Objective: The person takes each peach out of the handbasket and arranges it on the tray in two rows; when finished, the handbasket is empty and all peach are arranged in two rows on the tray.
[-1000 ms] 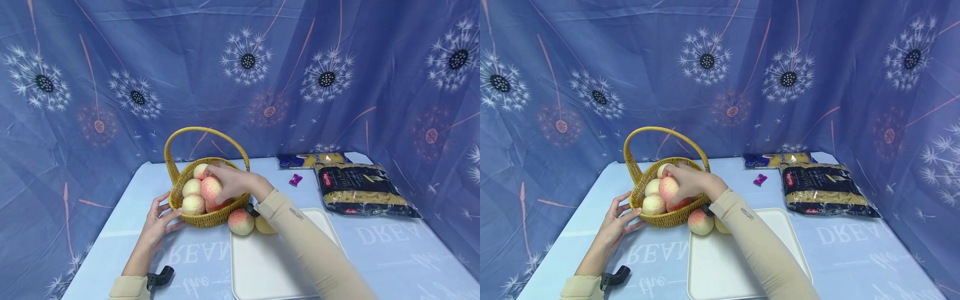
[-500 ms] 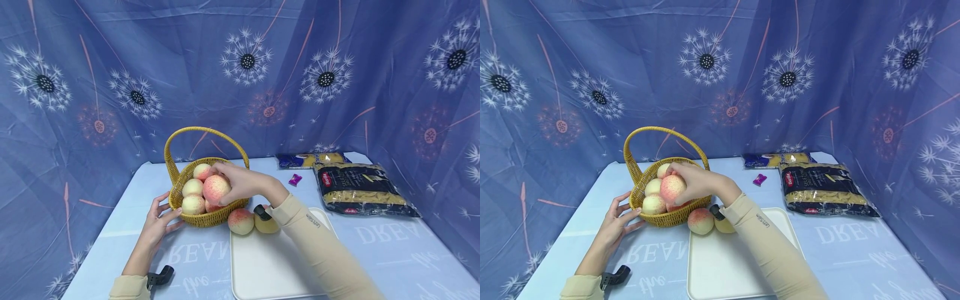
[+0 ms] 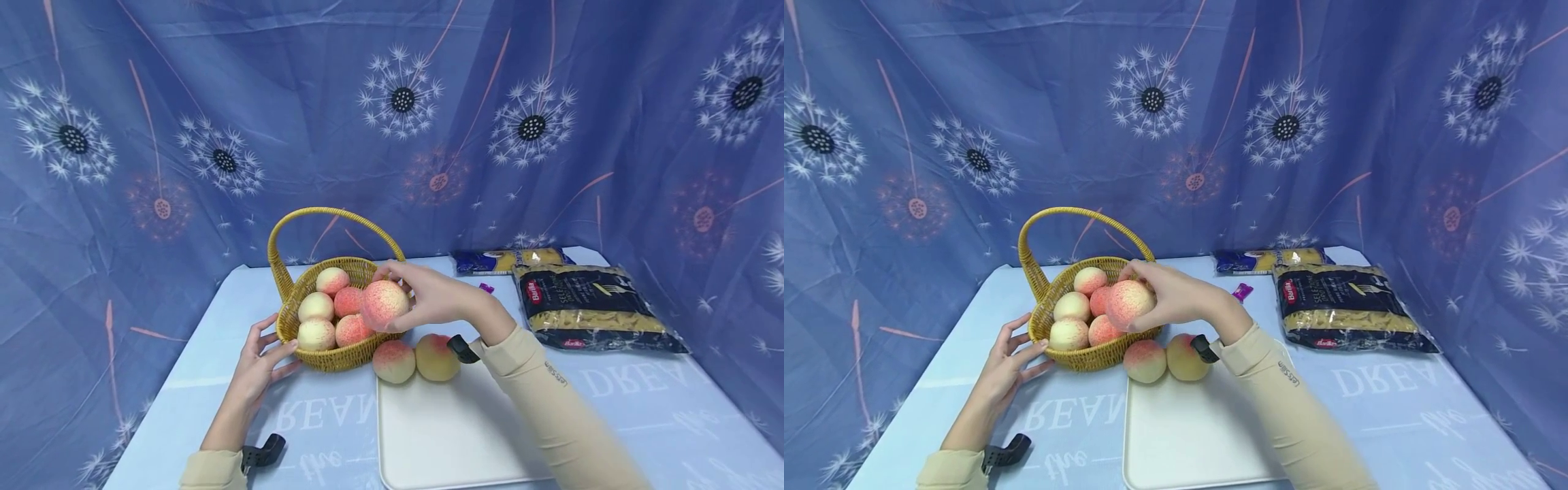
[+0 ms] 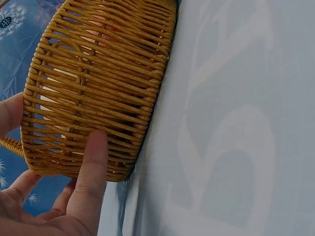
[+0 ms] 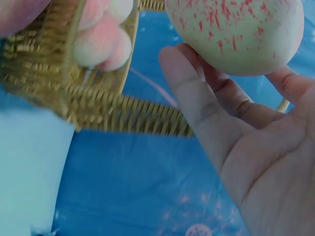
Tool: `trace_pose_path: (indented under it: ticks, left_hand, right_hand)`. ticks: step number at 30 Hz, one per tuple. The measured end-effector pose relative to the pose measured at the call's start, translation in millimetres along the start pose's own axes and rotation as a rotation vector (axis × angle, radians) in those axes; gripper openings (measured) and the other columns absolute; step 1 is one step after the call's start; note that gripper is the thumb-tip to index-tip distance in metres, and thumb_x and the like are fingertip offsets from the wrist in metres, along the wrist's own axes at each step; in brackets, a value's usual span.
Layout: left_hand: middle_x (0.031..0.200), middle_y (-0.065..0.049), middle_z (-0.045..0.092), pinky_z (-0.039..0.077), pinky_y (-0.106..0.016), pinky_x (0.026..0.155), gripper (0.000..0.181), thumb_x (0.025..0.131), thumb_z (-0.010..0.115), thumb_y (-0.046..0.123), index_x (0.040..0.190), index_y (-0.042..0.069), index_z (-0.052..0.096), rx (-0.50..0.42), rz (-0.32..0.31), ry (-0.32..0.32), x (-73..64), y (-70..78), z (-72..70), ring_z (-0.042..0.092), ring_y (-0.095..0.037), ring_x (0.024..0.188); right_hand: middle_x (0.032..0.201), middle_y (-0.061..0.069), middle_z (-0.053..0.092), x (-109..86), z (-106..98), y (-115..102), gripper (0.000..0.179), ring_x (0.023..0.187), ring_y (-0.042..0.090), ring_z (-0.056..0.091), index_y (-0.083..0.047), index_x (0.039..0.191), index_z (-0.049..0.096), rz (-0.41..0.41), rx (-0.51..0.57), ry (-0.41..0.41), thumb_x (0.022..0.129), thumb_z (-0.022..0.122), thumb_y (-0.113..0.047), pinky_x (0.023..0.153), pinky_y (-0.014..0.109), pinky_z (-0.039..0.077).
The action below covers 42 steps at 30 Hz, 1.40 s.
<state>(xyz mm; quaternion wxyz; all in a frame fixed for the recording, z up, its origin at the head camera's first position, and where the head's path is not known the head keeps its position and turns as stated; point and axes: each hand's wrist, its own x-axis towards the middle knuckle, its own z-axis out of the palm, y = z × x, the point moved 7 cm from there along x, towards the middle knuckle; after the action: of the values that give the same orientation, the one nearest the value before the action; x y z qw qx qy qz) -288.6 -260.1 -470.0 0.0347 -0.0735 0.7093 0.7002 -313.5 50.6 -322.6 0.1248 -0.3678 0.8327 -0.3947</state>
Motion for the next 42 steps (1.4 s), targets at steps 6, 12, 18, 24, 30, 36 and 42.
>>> trace_pose_path:
  ticks: [6, 12, 18, 24, 30, 36, 42]
  left_hand:
    - [0.156, -0.018, 0.033, 0.068, -0.037, 0.096, 0.081, 0.104, 0.071, 0.013, 0.169, 0.026, 0.023, 0.0, -0.009, 0.005, 0.3, -0.8, 0.6, 0.07, -0.004, 0.104]
    - [0.155, -0.018, 0.034, 0.068, -0.037, 0.095, 0.082, 0.104, 0.071, 0.013, 0.169, 0.025, 0.023, 0.007, -0.013, 0.012, -0.5, -0.5, -0.3, 0.07, -0.005, 0.102]
    - [0.153, -0.018, 0.034, 0.068, -0.036, 0.094, 0.081, 0.104, 0.07, 0.012, 0.169, 0.025, 0.023, 0.008, -0.011, 0.009, -0.3, -0.6, 0.0, 0.07, -0.006, 0.102]
    - [0.152, -0.017, 0.035, 0.068, -0.037, 0.094, 0.081, 0.104, 0.07, 0.012, 0.169, 0.025, 0.023, 0.007, -0.009, 0.009, -0.2, -0.2, 0.8, 0.069, -0.006, 0.102]
    - [0.151, -0.017, 0.035, 0.068, -0.038, 0.095, 0.081, 0.104, 0.07, 0.011, 0.169, 0.024, 0.023, 0.008, -0.007, 0.011, -0.2, 0.7, 0.6, 0.069, -0.007, 0.102]
    - [0.149, -0.017, 0.036, 0.068, -0.038, 0.095, 0.082, 0.104, 0.07, 0.011, 0.169, 0.024, 0.023, 0.006, -0.004, 0.014, 0.2, 0.7, 0.1, 0.069, -0.007, 0.102]
    - [0.149, -0.016, 0.036, 0.068, -0.038, 0.096, 0.081, 0.104, 0.07, 0.011, 0.169, 0.024, 0.024, 0.001, -0.003, 0.011, 0.6, -0.1, 0.6, 0.07, -0.007, 0.103]
  right_hand:
    - [0.134, 0.007, 0.061, -17.0, -11.8, 12.1, 0.064, 0.117, 0.023, 0.066, -0.019, 0.14, 0.054, 0.044, 0.029, 0.033, 0.085, 0.087, -0.019, 0.097, 0.037, 0.064]
    - [0.131, 0.006, 0.063, -32.6, -20.7, 23.0, 0.062, 0.114, 0.023, 0.066, -0.019, 0.139, 0.055, 0.05, 0.026, 0.076, 0.085, 0.086, -0.017, 0.096, 0.038, 0.065]
    - [0.131, 0.008, 0.063, -49.9, -30.3, 39.9, 0.064, 0.115, 0.025, 0.066, -0.02, 0.14, 0.055, 0.087, 0.024, 0.106, 0.086, 0.087, -0.017, 0.098, 0.043, 0.065]
    - [0.135, 0.013, 0.06, -70.0, -44.7, 59.2, 0.068, 0.116, 0.028, 0.065, -0.017, 0.144, 0.052, 0.142, 0.037, 0.138, 0.086, 0.089, -0.019, 0.102, 0.045, 0.063]
    - [0.138, 0.012, 0.06, -91.4, -54.6, 79.7, 0.07, 0.12, 0.028, 0.064, -0.018, 0.145, 0.053, 0.183, 0.038, 0.171, 0.085, 0.09, -0.017, 0.105, 0.047, 0.062]
    - [0.145, 0.021, 0.057, -108.9, -56.3, 100.6, 0.07, 0.126, 0.035, 0.064, -0.009, 0.147, 0.051, 0.191, 0.055, 0.152, 0.087, 0.088, -0.015, 0.107, 0.052, 0.062]
    - [0.142, 0.021, 0.056, -122.8, -54.4, 122.0, 0.071, 0.122, 0.035, 0.063, -0.01, 0.145, 0.053, 0.205, 0.062, 0.156, 0.085, 0.09, -0.015, 0.089, 0.042, 0.065]
